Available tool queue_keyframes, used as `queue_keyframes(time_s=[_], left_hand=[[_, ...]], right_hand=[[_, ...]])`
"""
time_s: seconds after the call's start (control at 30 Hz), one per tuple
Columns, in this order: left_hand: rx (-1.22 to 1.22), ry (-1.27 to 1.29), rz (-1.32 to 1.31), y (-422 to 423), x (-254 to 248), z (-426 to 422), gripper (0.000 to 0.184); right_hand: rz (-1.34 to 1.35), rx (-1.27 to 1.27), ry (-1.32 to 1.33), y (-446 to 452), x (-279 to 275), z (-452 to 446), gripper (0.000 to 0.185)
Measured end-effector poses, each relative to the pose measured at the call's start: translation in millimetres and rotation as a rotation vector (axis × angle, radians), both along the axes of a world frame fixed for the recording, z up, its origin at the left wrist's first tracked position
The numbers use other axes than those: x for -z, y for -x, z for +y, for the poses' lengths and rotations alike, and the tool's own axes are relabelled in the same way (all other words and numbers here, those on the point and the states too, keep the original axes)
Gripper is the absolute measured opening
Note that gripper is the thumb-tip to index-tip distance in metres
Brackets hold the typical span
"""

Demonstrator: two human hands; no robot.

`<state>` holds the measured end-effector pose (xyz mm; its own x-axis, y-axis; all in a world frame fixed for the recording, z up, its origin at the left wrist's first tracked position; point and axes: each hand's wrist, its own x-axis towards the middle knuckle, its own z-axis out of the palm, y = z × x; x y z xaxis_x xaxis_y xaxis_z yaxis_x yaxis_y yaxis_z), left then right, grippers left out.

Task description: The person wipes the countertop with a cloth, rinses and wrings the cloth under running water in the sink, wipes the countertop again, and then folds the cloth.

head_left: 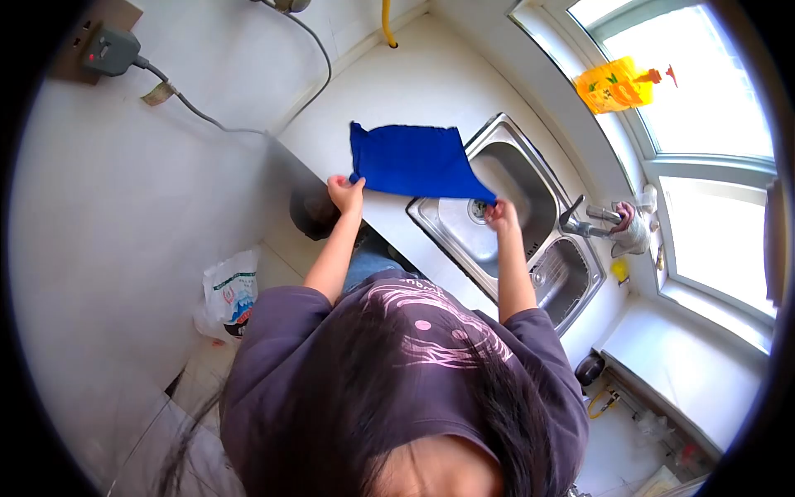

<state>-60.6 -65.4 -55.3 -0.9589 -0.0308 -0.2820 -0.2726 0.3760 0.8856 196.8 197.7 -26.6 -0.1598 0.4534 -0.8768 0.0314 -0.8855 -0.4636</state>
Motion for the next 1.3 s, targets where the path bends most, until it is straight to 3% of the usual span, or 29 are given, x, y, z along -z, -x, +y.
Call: queue_keyframes(time_s=[0.03,0.13,0.17,0.2,0.23,0.3,0.33,0.37,0.47,0.5,0.6,0.63,0.7,0.73,0.83,0.9,0.93,0.97,1.03,1.07,1.13,1.17,1.2,1.23,1.3], left_hand=[[-0.126,0.022,-0.166,-7,1,0,0.056],[-0.161,-0.076,-0.207,-8,6,-1,0.057],[-0.244,-0.368,-0.424,-3,18,-2,0.051],[-0.325,-0.662,-0.637,1,25,-7,0.045],[-0.328,-0.655,-0.636,5,31,-13,0.045],[-0.327,-0.905,-0.967,12,39,-21,0.029],[-0.358,-0.925,-1.009,11,19,-19,0.017],[-0.36,-0.923,-1.01,9,-3,-15,0.017],[0.008,-0.657,-0.665,-2,-51,-3,0.014],[0.01,-0.655,-0.668,-5,-58,-1,0.014],[0.276,-0.439,-0.409,-16,-66,1,0.015],[0.279,-0.438,-0.41,-16,-58,0,0.015],[0.228,-0.528,-0.687,-15,-45,-4,0.018],[0.104,-0.591,-0.742,-19,-44,-4,0.024],[0.025,-0.64,-0.956,-14,-46,-8,0.02],[0.05,-0.546,-0.905,-18,-38,-9,0.017],[0.146,-0.48,-0.89,-18,-28,-12,0.015],[0.242,-0.415,-0.872,-18,-20,-15,0.014],[0.219,-0.41,-0.882,-17,-20,-16,0.013],[0.284,-0.337,-0.796,-16,-20,-18,0.011],[0.346,-0.264,-0.703,-14,-16,-20,0.011],[0.36,-0.244,-0.532,-14,-13,-23,0.014],[0.372,-0.224,-0.361,-12,-18,-24,0.017],[0.374,-0.221,-0.357,-9,-23,-26,0.017],[0.432,-0.035,0.102,1,-44,-31,0.02]], right_hand=[[-0.227,0.031,0.046,3,5,-13,0.004],[-0.229,0.226,0.045,-2,24,-32,0.007],[-0.233,0.219,0.051,0,31,-30,0.007],[-0.172,0.294,0.029,4,33,-30,0.008],[-0.109,0.369,0.004,10,35,-31,0.009],[-0.025,0.349,0.016,24,32,-27,0.008],[0.061,0.383,0.015,39,30,-29,0.008],[0.148,0.419,0.011,52,28,-32,0.008],[0.232,0.087,-0.248,114,-34,-79,0.018],[0.21,-0.053,-0.299,133,-54,-96,0.021],[0.227,-0.388,-0.531,173,-66,-142,0.016],[0.263,-0.516,-0.61,180,-62,-153,0.016],[0.349,-0.721,-0.595,186,-55,-172,0.02],[0.36,-0.751,-0.531,185,-52,-179,0.023],[0.306,-0.624,-0.4,166,-35,-181,0.02],[-0.082,-0.745,-0.694,147,1,-172,0.021],[-0.239,-0.737,-0.842,142,-9,-170,0.021],[-0.325,-0.706,-0.855,135,5,-167,0.022],[-0.473,-0.882,-1.288,126,10,-167,0.02],[-0.473,-0.881,-1.288,122,13,-167,0.02],[-0.671,-1.152,-1.272,128,-8,-166,0.018],[-0.665,-1.15,-1.273,127,0,-165,0.018],[-0.506,-1.013,-1.109,129,2,-163,0.015],[-0.352,-0.874,-0.942,131,4,-161,0.013],[-0.242,-0.637,-0.989,126,5,-153,0.008]])
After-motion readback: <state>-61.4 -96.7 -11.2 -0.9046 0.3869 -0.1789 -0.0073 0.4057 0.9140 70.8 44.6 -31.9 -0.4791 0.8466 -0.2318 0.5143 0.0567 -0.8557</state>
